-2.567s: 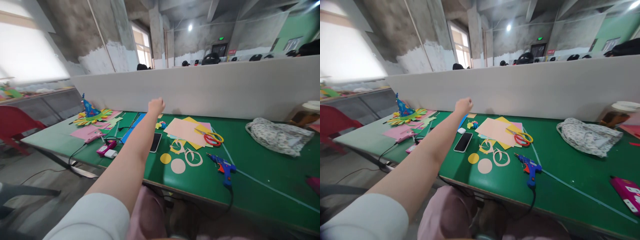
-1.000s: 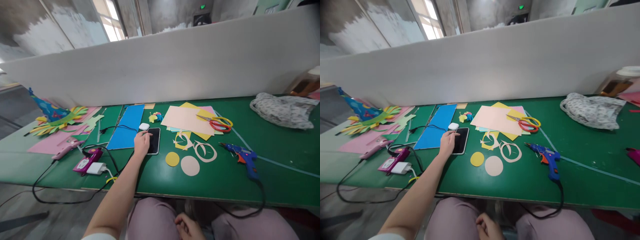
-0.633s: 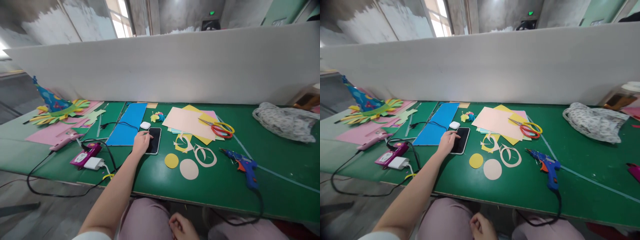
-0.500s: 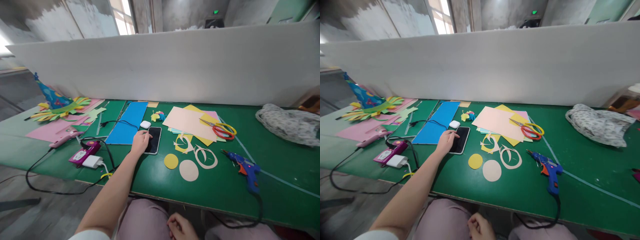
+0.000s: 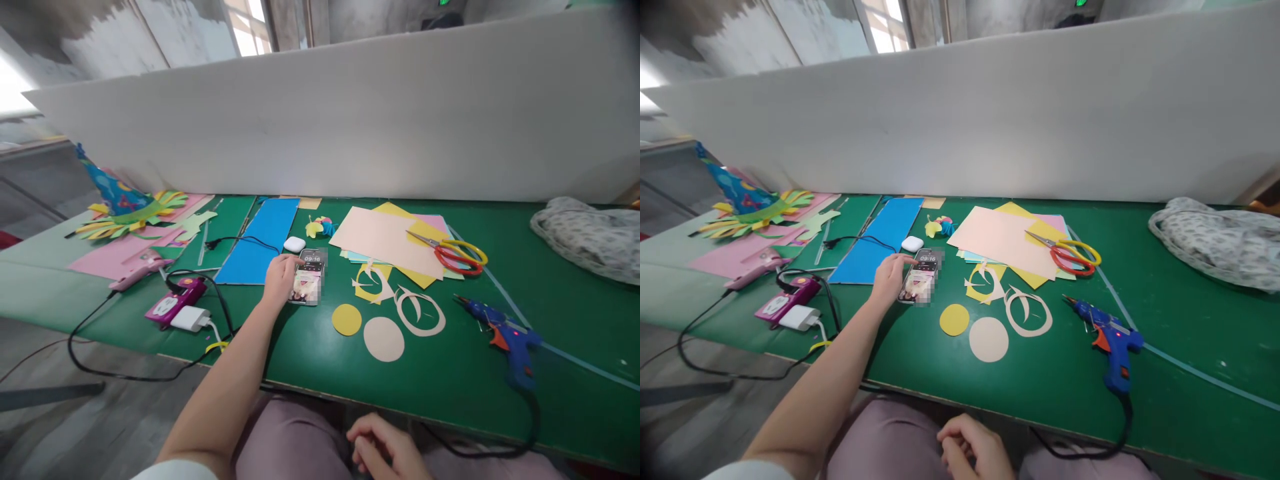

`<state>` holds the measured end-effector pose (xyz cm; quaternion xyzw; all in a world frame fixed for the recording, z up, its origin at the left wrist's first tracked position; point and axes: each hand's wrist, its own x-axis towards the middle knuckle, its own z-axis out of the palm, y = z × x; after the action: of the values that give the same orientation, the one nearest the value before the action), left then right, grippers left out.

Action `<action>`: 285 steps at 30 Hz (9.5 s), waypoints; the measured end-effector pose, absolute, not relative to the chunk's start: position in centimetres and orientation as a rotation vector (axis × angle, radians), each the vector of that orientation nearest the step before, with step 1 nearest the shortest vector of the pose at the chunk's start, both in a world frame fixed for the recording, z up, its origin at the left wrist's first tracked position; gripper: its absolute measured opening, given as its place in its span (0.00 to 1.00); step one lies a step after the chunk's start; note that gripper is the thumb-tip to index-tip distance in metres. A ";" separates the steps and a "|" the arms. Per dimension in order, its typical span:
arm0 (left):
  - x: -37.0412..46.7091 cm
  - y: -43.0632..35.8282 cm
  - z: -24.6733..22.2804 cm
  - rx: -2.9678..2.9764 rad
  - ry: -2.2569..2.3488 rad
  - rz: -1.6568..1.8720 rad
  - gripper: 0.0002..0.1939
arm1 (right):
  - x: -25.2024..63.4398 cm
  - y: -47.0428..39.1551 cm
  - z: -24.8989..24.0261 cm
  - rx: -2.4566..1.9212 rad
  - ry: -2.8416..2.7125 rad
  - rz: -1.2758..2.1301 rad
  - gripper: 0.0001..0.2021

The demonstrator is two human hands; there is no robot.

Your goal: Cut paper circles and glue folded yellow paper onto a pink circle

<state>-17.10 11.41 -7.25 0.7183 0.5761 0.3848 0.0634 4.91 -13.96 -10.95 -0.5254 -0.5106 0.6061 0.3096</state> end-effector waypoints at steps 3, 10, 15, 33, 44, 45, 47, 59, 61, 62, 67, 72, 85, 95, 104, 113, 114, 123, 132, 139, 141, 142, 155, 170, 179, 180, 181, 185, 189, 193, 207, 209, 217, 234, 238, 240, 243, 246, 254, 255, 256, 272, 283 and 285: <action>-16.0 10.5 -7.0 2.351 1.586 1.195 0.22 | 7.0 -12.7 -7.9 -1.371 -1.554 1.288 0.12; -10.3 5.9 -6.5 2.912 0.641 0.750 0.13 | 11.2 -5.8 -3.8 -1.435 -1.887 0.536 0.11; -10.1 4.7 -6.6 2.918 0.507 0.545 0.20 | 12.3 -2.8 -5.4 -1.484 -2.008 0.094 0.13; -10.6 5.4 -7.3 2.541 0.628 0.381 0.24 | 12.1 -4.1 -8.4 -1.820 -2.234 0.027 0.24; -12.2 5.3 -7.8 2.732 0.657 0.484 0.21 | 11.8 -4.3 -10.0 -1.664 -2.208 -0.019 0.18; -12.5 5.2 -7.9 2.741 0.655 0.492 0.21 | 11.7 -4.3 -10.0 -1.666 -2.207 -0.013 0.18; -13.2 5.1 -7.9 2.759 0.649 0.494 0.23 | 11.4 -4.4 -9.9 -1.672 -2.202 0.002 0.18; -15.1 4.3 -8.8 2.967 0.662 0.584 0.21 | 11.1 -4.7 -9.8 -1.666 -2.182 0.057 0.16; -14.8 4.8 -8.7 3.041 0.651 0.598 0.22 | 11.2 -4.7 -9.8 -1.663 -2.163 0.076 0.16; -14.4 5.1 -8.4 3.051 0.650 0.601 0.22 | 11.2 -4.7 -9.7 -1.656 -2.147 0.094 0.16; -8.2 6.1 -3.8 2.501 0.838 0.820 0.19 | 11.7 -4.2 -8.9 -1.584 -1.930 0.261 0.17; -0.2 7.2 -2.8 1.565 0.686 1.007 0.23 | 12.8 -3.9 -7.6 -1.619 -1.530 0.517 0.23; -1.6 7.5 -6.9 1.162 0.895 0.960 0.23 | 11.1 1.3 -8.0 -1.417 -1.644 0.409 0.15; -1.3 7.8 -7.5 1.196 0.888 1.013 0.13 | 12.2 0.4 -8.1 -1.319 -1.586 0.441 0.03; -1.2 7.3 -7.3 1.258 0.903 1.026 0.11 | 12.4 -0.3 -8.2 -1.259 -1.564 0.416 0.15; -1.1 6.6 -6.7 1.325 0.901 0.947 0.12 | 12.3 -0.4 -7.5 -1.336 -1.286 0.589 0.03; -1.1 6.6 -6.6 1.351 0.895 0.954 0.12 | 12.3 -0.4 -7.4 -1.338 -1.238 0.614 0.03; -1.2 6.0 -6.7 1.585 0.768 0.952 0.16 | 12.8 -0.3 -6.5 -1.353 -0.815 0.900 0.10; -1.1 5.4 -6.3 1.543 0.799 0.989 0.08 | 12.8 -0.7 -6.3 -1.262 -0.764 0.994 0.09; -1.1 4.8 -6.4 1.512 0.808 1.025 0.17 | 12.8 -0.9 -5.8 -1.205 -0.729 1.033 0.11; -1.0 4.7 -6.3 1.514 0.817 1.024 0.17 | 12.9 -1.0 -5.8 -1.195 -0.730 1.041 0.10; -1.0 4.7 -6.3 1.519 0.828 1.027 0.17 | 12.9 -1.0 -5.8 -1.191 -0.731 1.041 0.10; -0.8 4.6 -5.8 1.450 0.810 0.949 0.21 | 12.8 -1.2 -5.7 -1.162 -0.720 1.028 0.16; -0.8 4.4 -5.9 1.530 0.834 0.928 0.20 | 12.5 -1.0 -6.2 -1.201 -0.677 1.062 0.15; -0.8 4.3 -5.9 1.579 0.866 0.958 0.20 | 12.7 -1.2 -6.3 -1.250 -0.755 1.019 0.13; -0.9 4.3 -5.9 1.607 0.876 0.962 0.20 | 12.7 -1.2 -6.3 -1.268 -0.783 0.999 0.12; -0.9 4.3 -5.9 1.640 0.888 0.967 0.19 | 12.7 -1.3 -6.3 -1.287 -0.814 0.975 0.12; -1.0 4.1 -5.7 1.750 0.909 0.990 0.18 | 12.6 -1.6 -6.0 -1.342 -0.900 0.905 0.11; -1.0 4.1 -5.7 1.773 0.896 0.989 0.17 | 12.5 -1.7 -5.9 -1.374 -0.953 0.850 0.11; -1.0 4.2 -5.9 1.791 0.888 0.987 0.17 | 12.4 -1.8 -5.9 -1.405 -1.018 0.778 0.10; -1.0 4.4 -5.8 1.873 0.837 1.009 0.16 | 12.3 -2.1 -6.3 -1.402 -1.019 0.742 0.10; -0.9 4.4 -5.7 1.878 0.824 1.022 0.16 | 12.3 -2.1 -6.4 -1.410 -1.027 0.721 0.09; -0.9 4.4 -5.7 1.889 0.841 1.014 0.16 | 12.3 -2.1 -6.4 -1.433 -1.061 0.688 0.08; -1.0 4.7 -5.9 1.677 0.797 0.999 0.21 | 12.2 -2.3 -6.5 -1.395 -1.060 0.632 0.06; -0.9 4.9 -6.1 1.546 0.790 0.992 0.21 | 12.0 -2.1 -6.5 -1.375 -1.043 0.658 0.07; -0.9 4.8 -6.0 1.531 0.789 0.994 0.21 | 12.0 -2.0 -6.4 -1.376 -1.015 0.698 0.08; -1.0 4.7 -6.0 1.528 0.796 1.016 0.20 | 12.0 -1.9 -6.1 -1.375 -0.993 0.745 0.08; -1.0 4.6 -5.9 1.545 0.803 1.037 0.20 | 12.0 -1.9 -5.9 -1.376 -1.002 0.748 0.08; -1.1 4.5 -5.9 1.599 0.821 1.053 0.19 | 12.1 -2.0 -5.7 -1.418 -1.032 0.755 0.07; -1.1 4.5 -5.9 1.605 0.826 1.059 0.19 | 12.1 -2.1 -5.7 -1.417 -1.033 0.757 0.07; -1.1 4.5 -5.8 1.609 0.829 1.064 0.19 | 12.1 -2.1 -5.6 -1.413 -1.034 0.760 0.07; -1.0 4.4 -5.8 1.548 0.789 1.030 0.21 | 12.2 -2.0 -5.7 -1.407 -0.966 0.784 0.04; -1.1 4.2 -5.9 1.570 0.810 1.028 0.19 | 12.3 -1.7 -6.1 -1.350 -0.830 0.922 0.06; -1.1 4.2 -5.9 1.582 0.804 1.033 0.19 | 12.3 -1.6 -6.0 -1.342 -0.822 0.933 0.06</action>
<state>-1.07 4.21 -5.91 0.6592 0.3351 0.4305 0.5175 12.33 -1.64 -6.04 -0.5814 -0.3559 0.4041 0.6099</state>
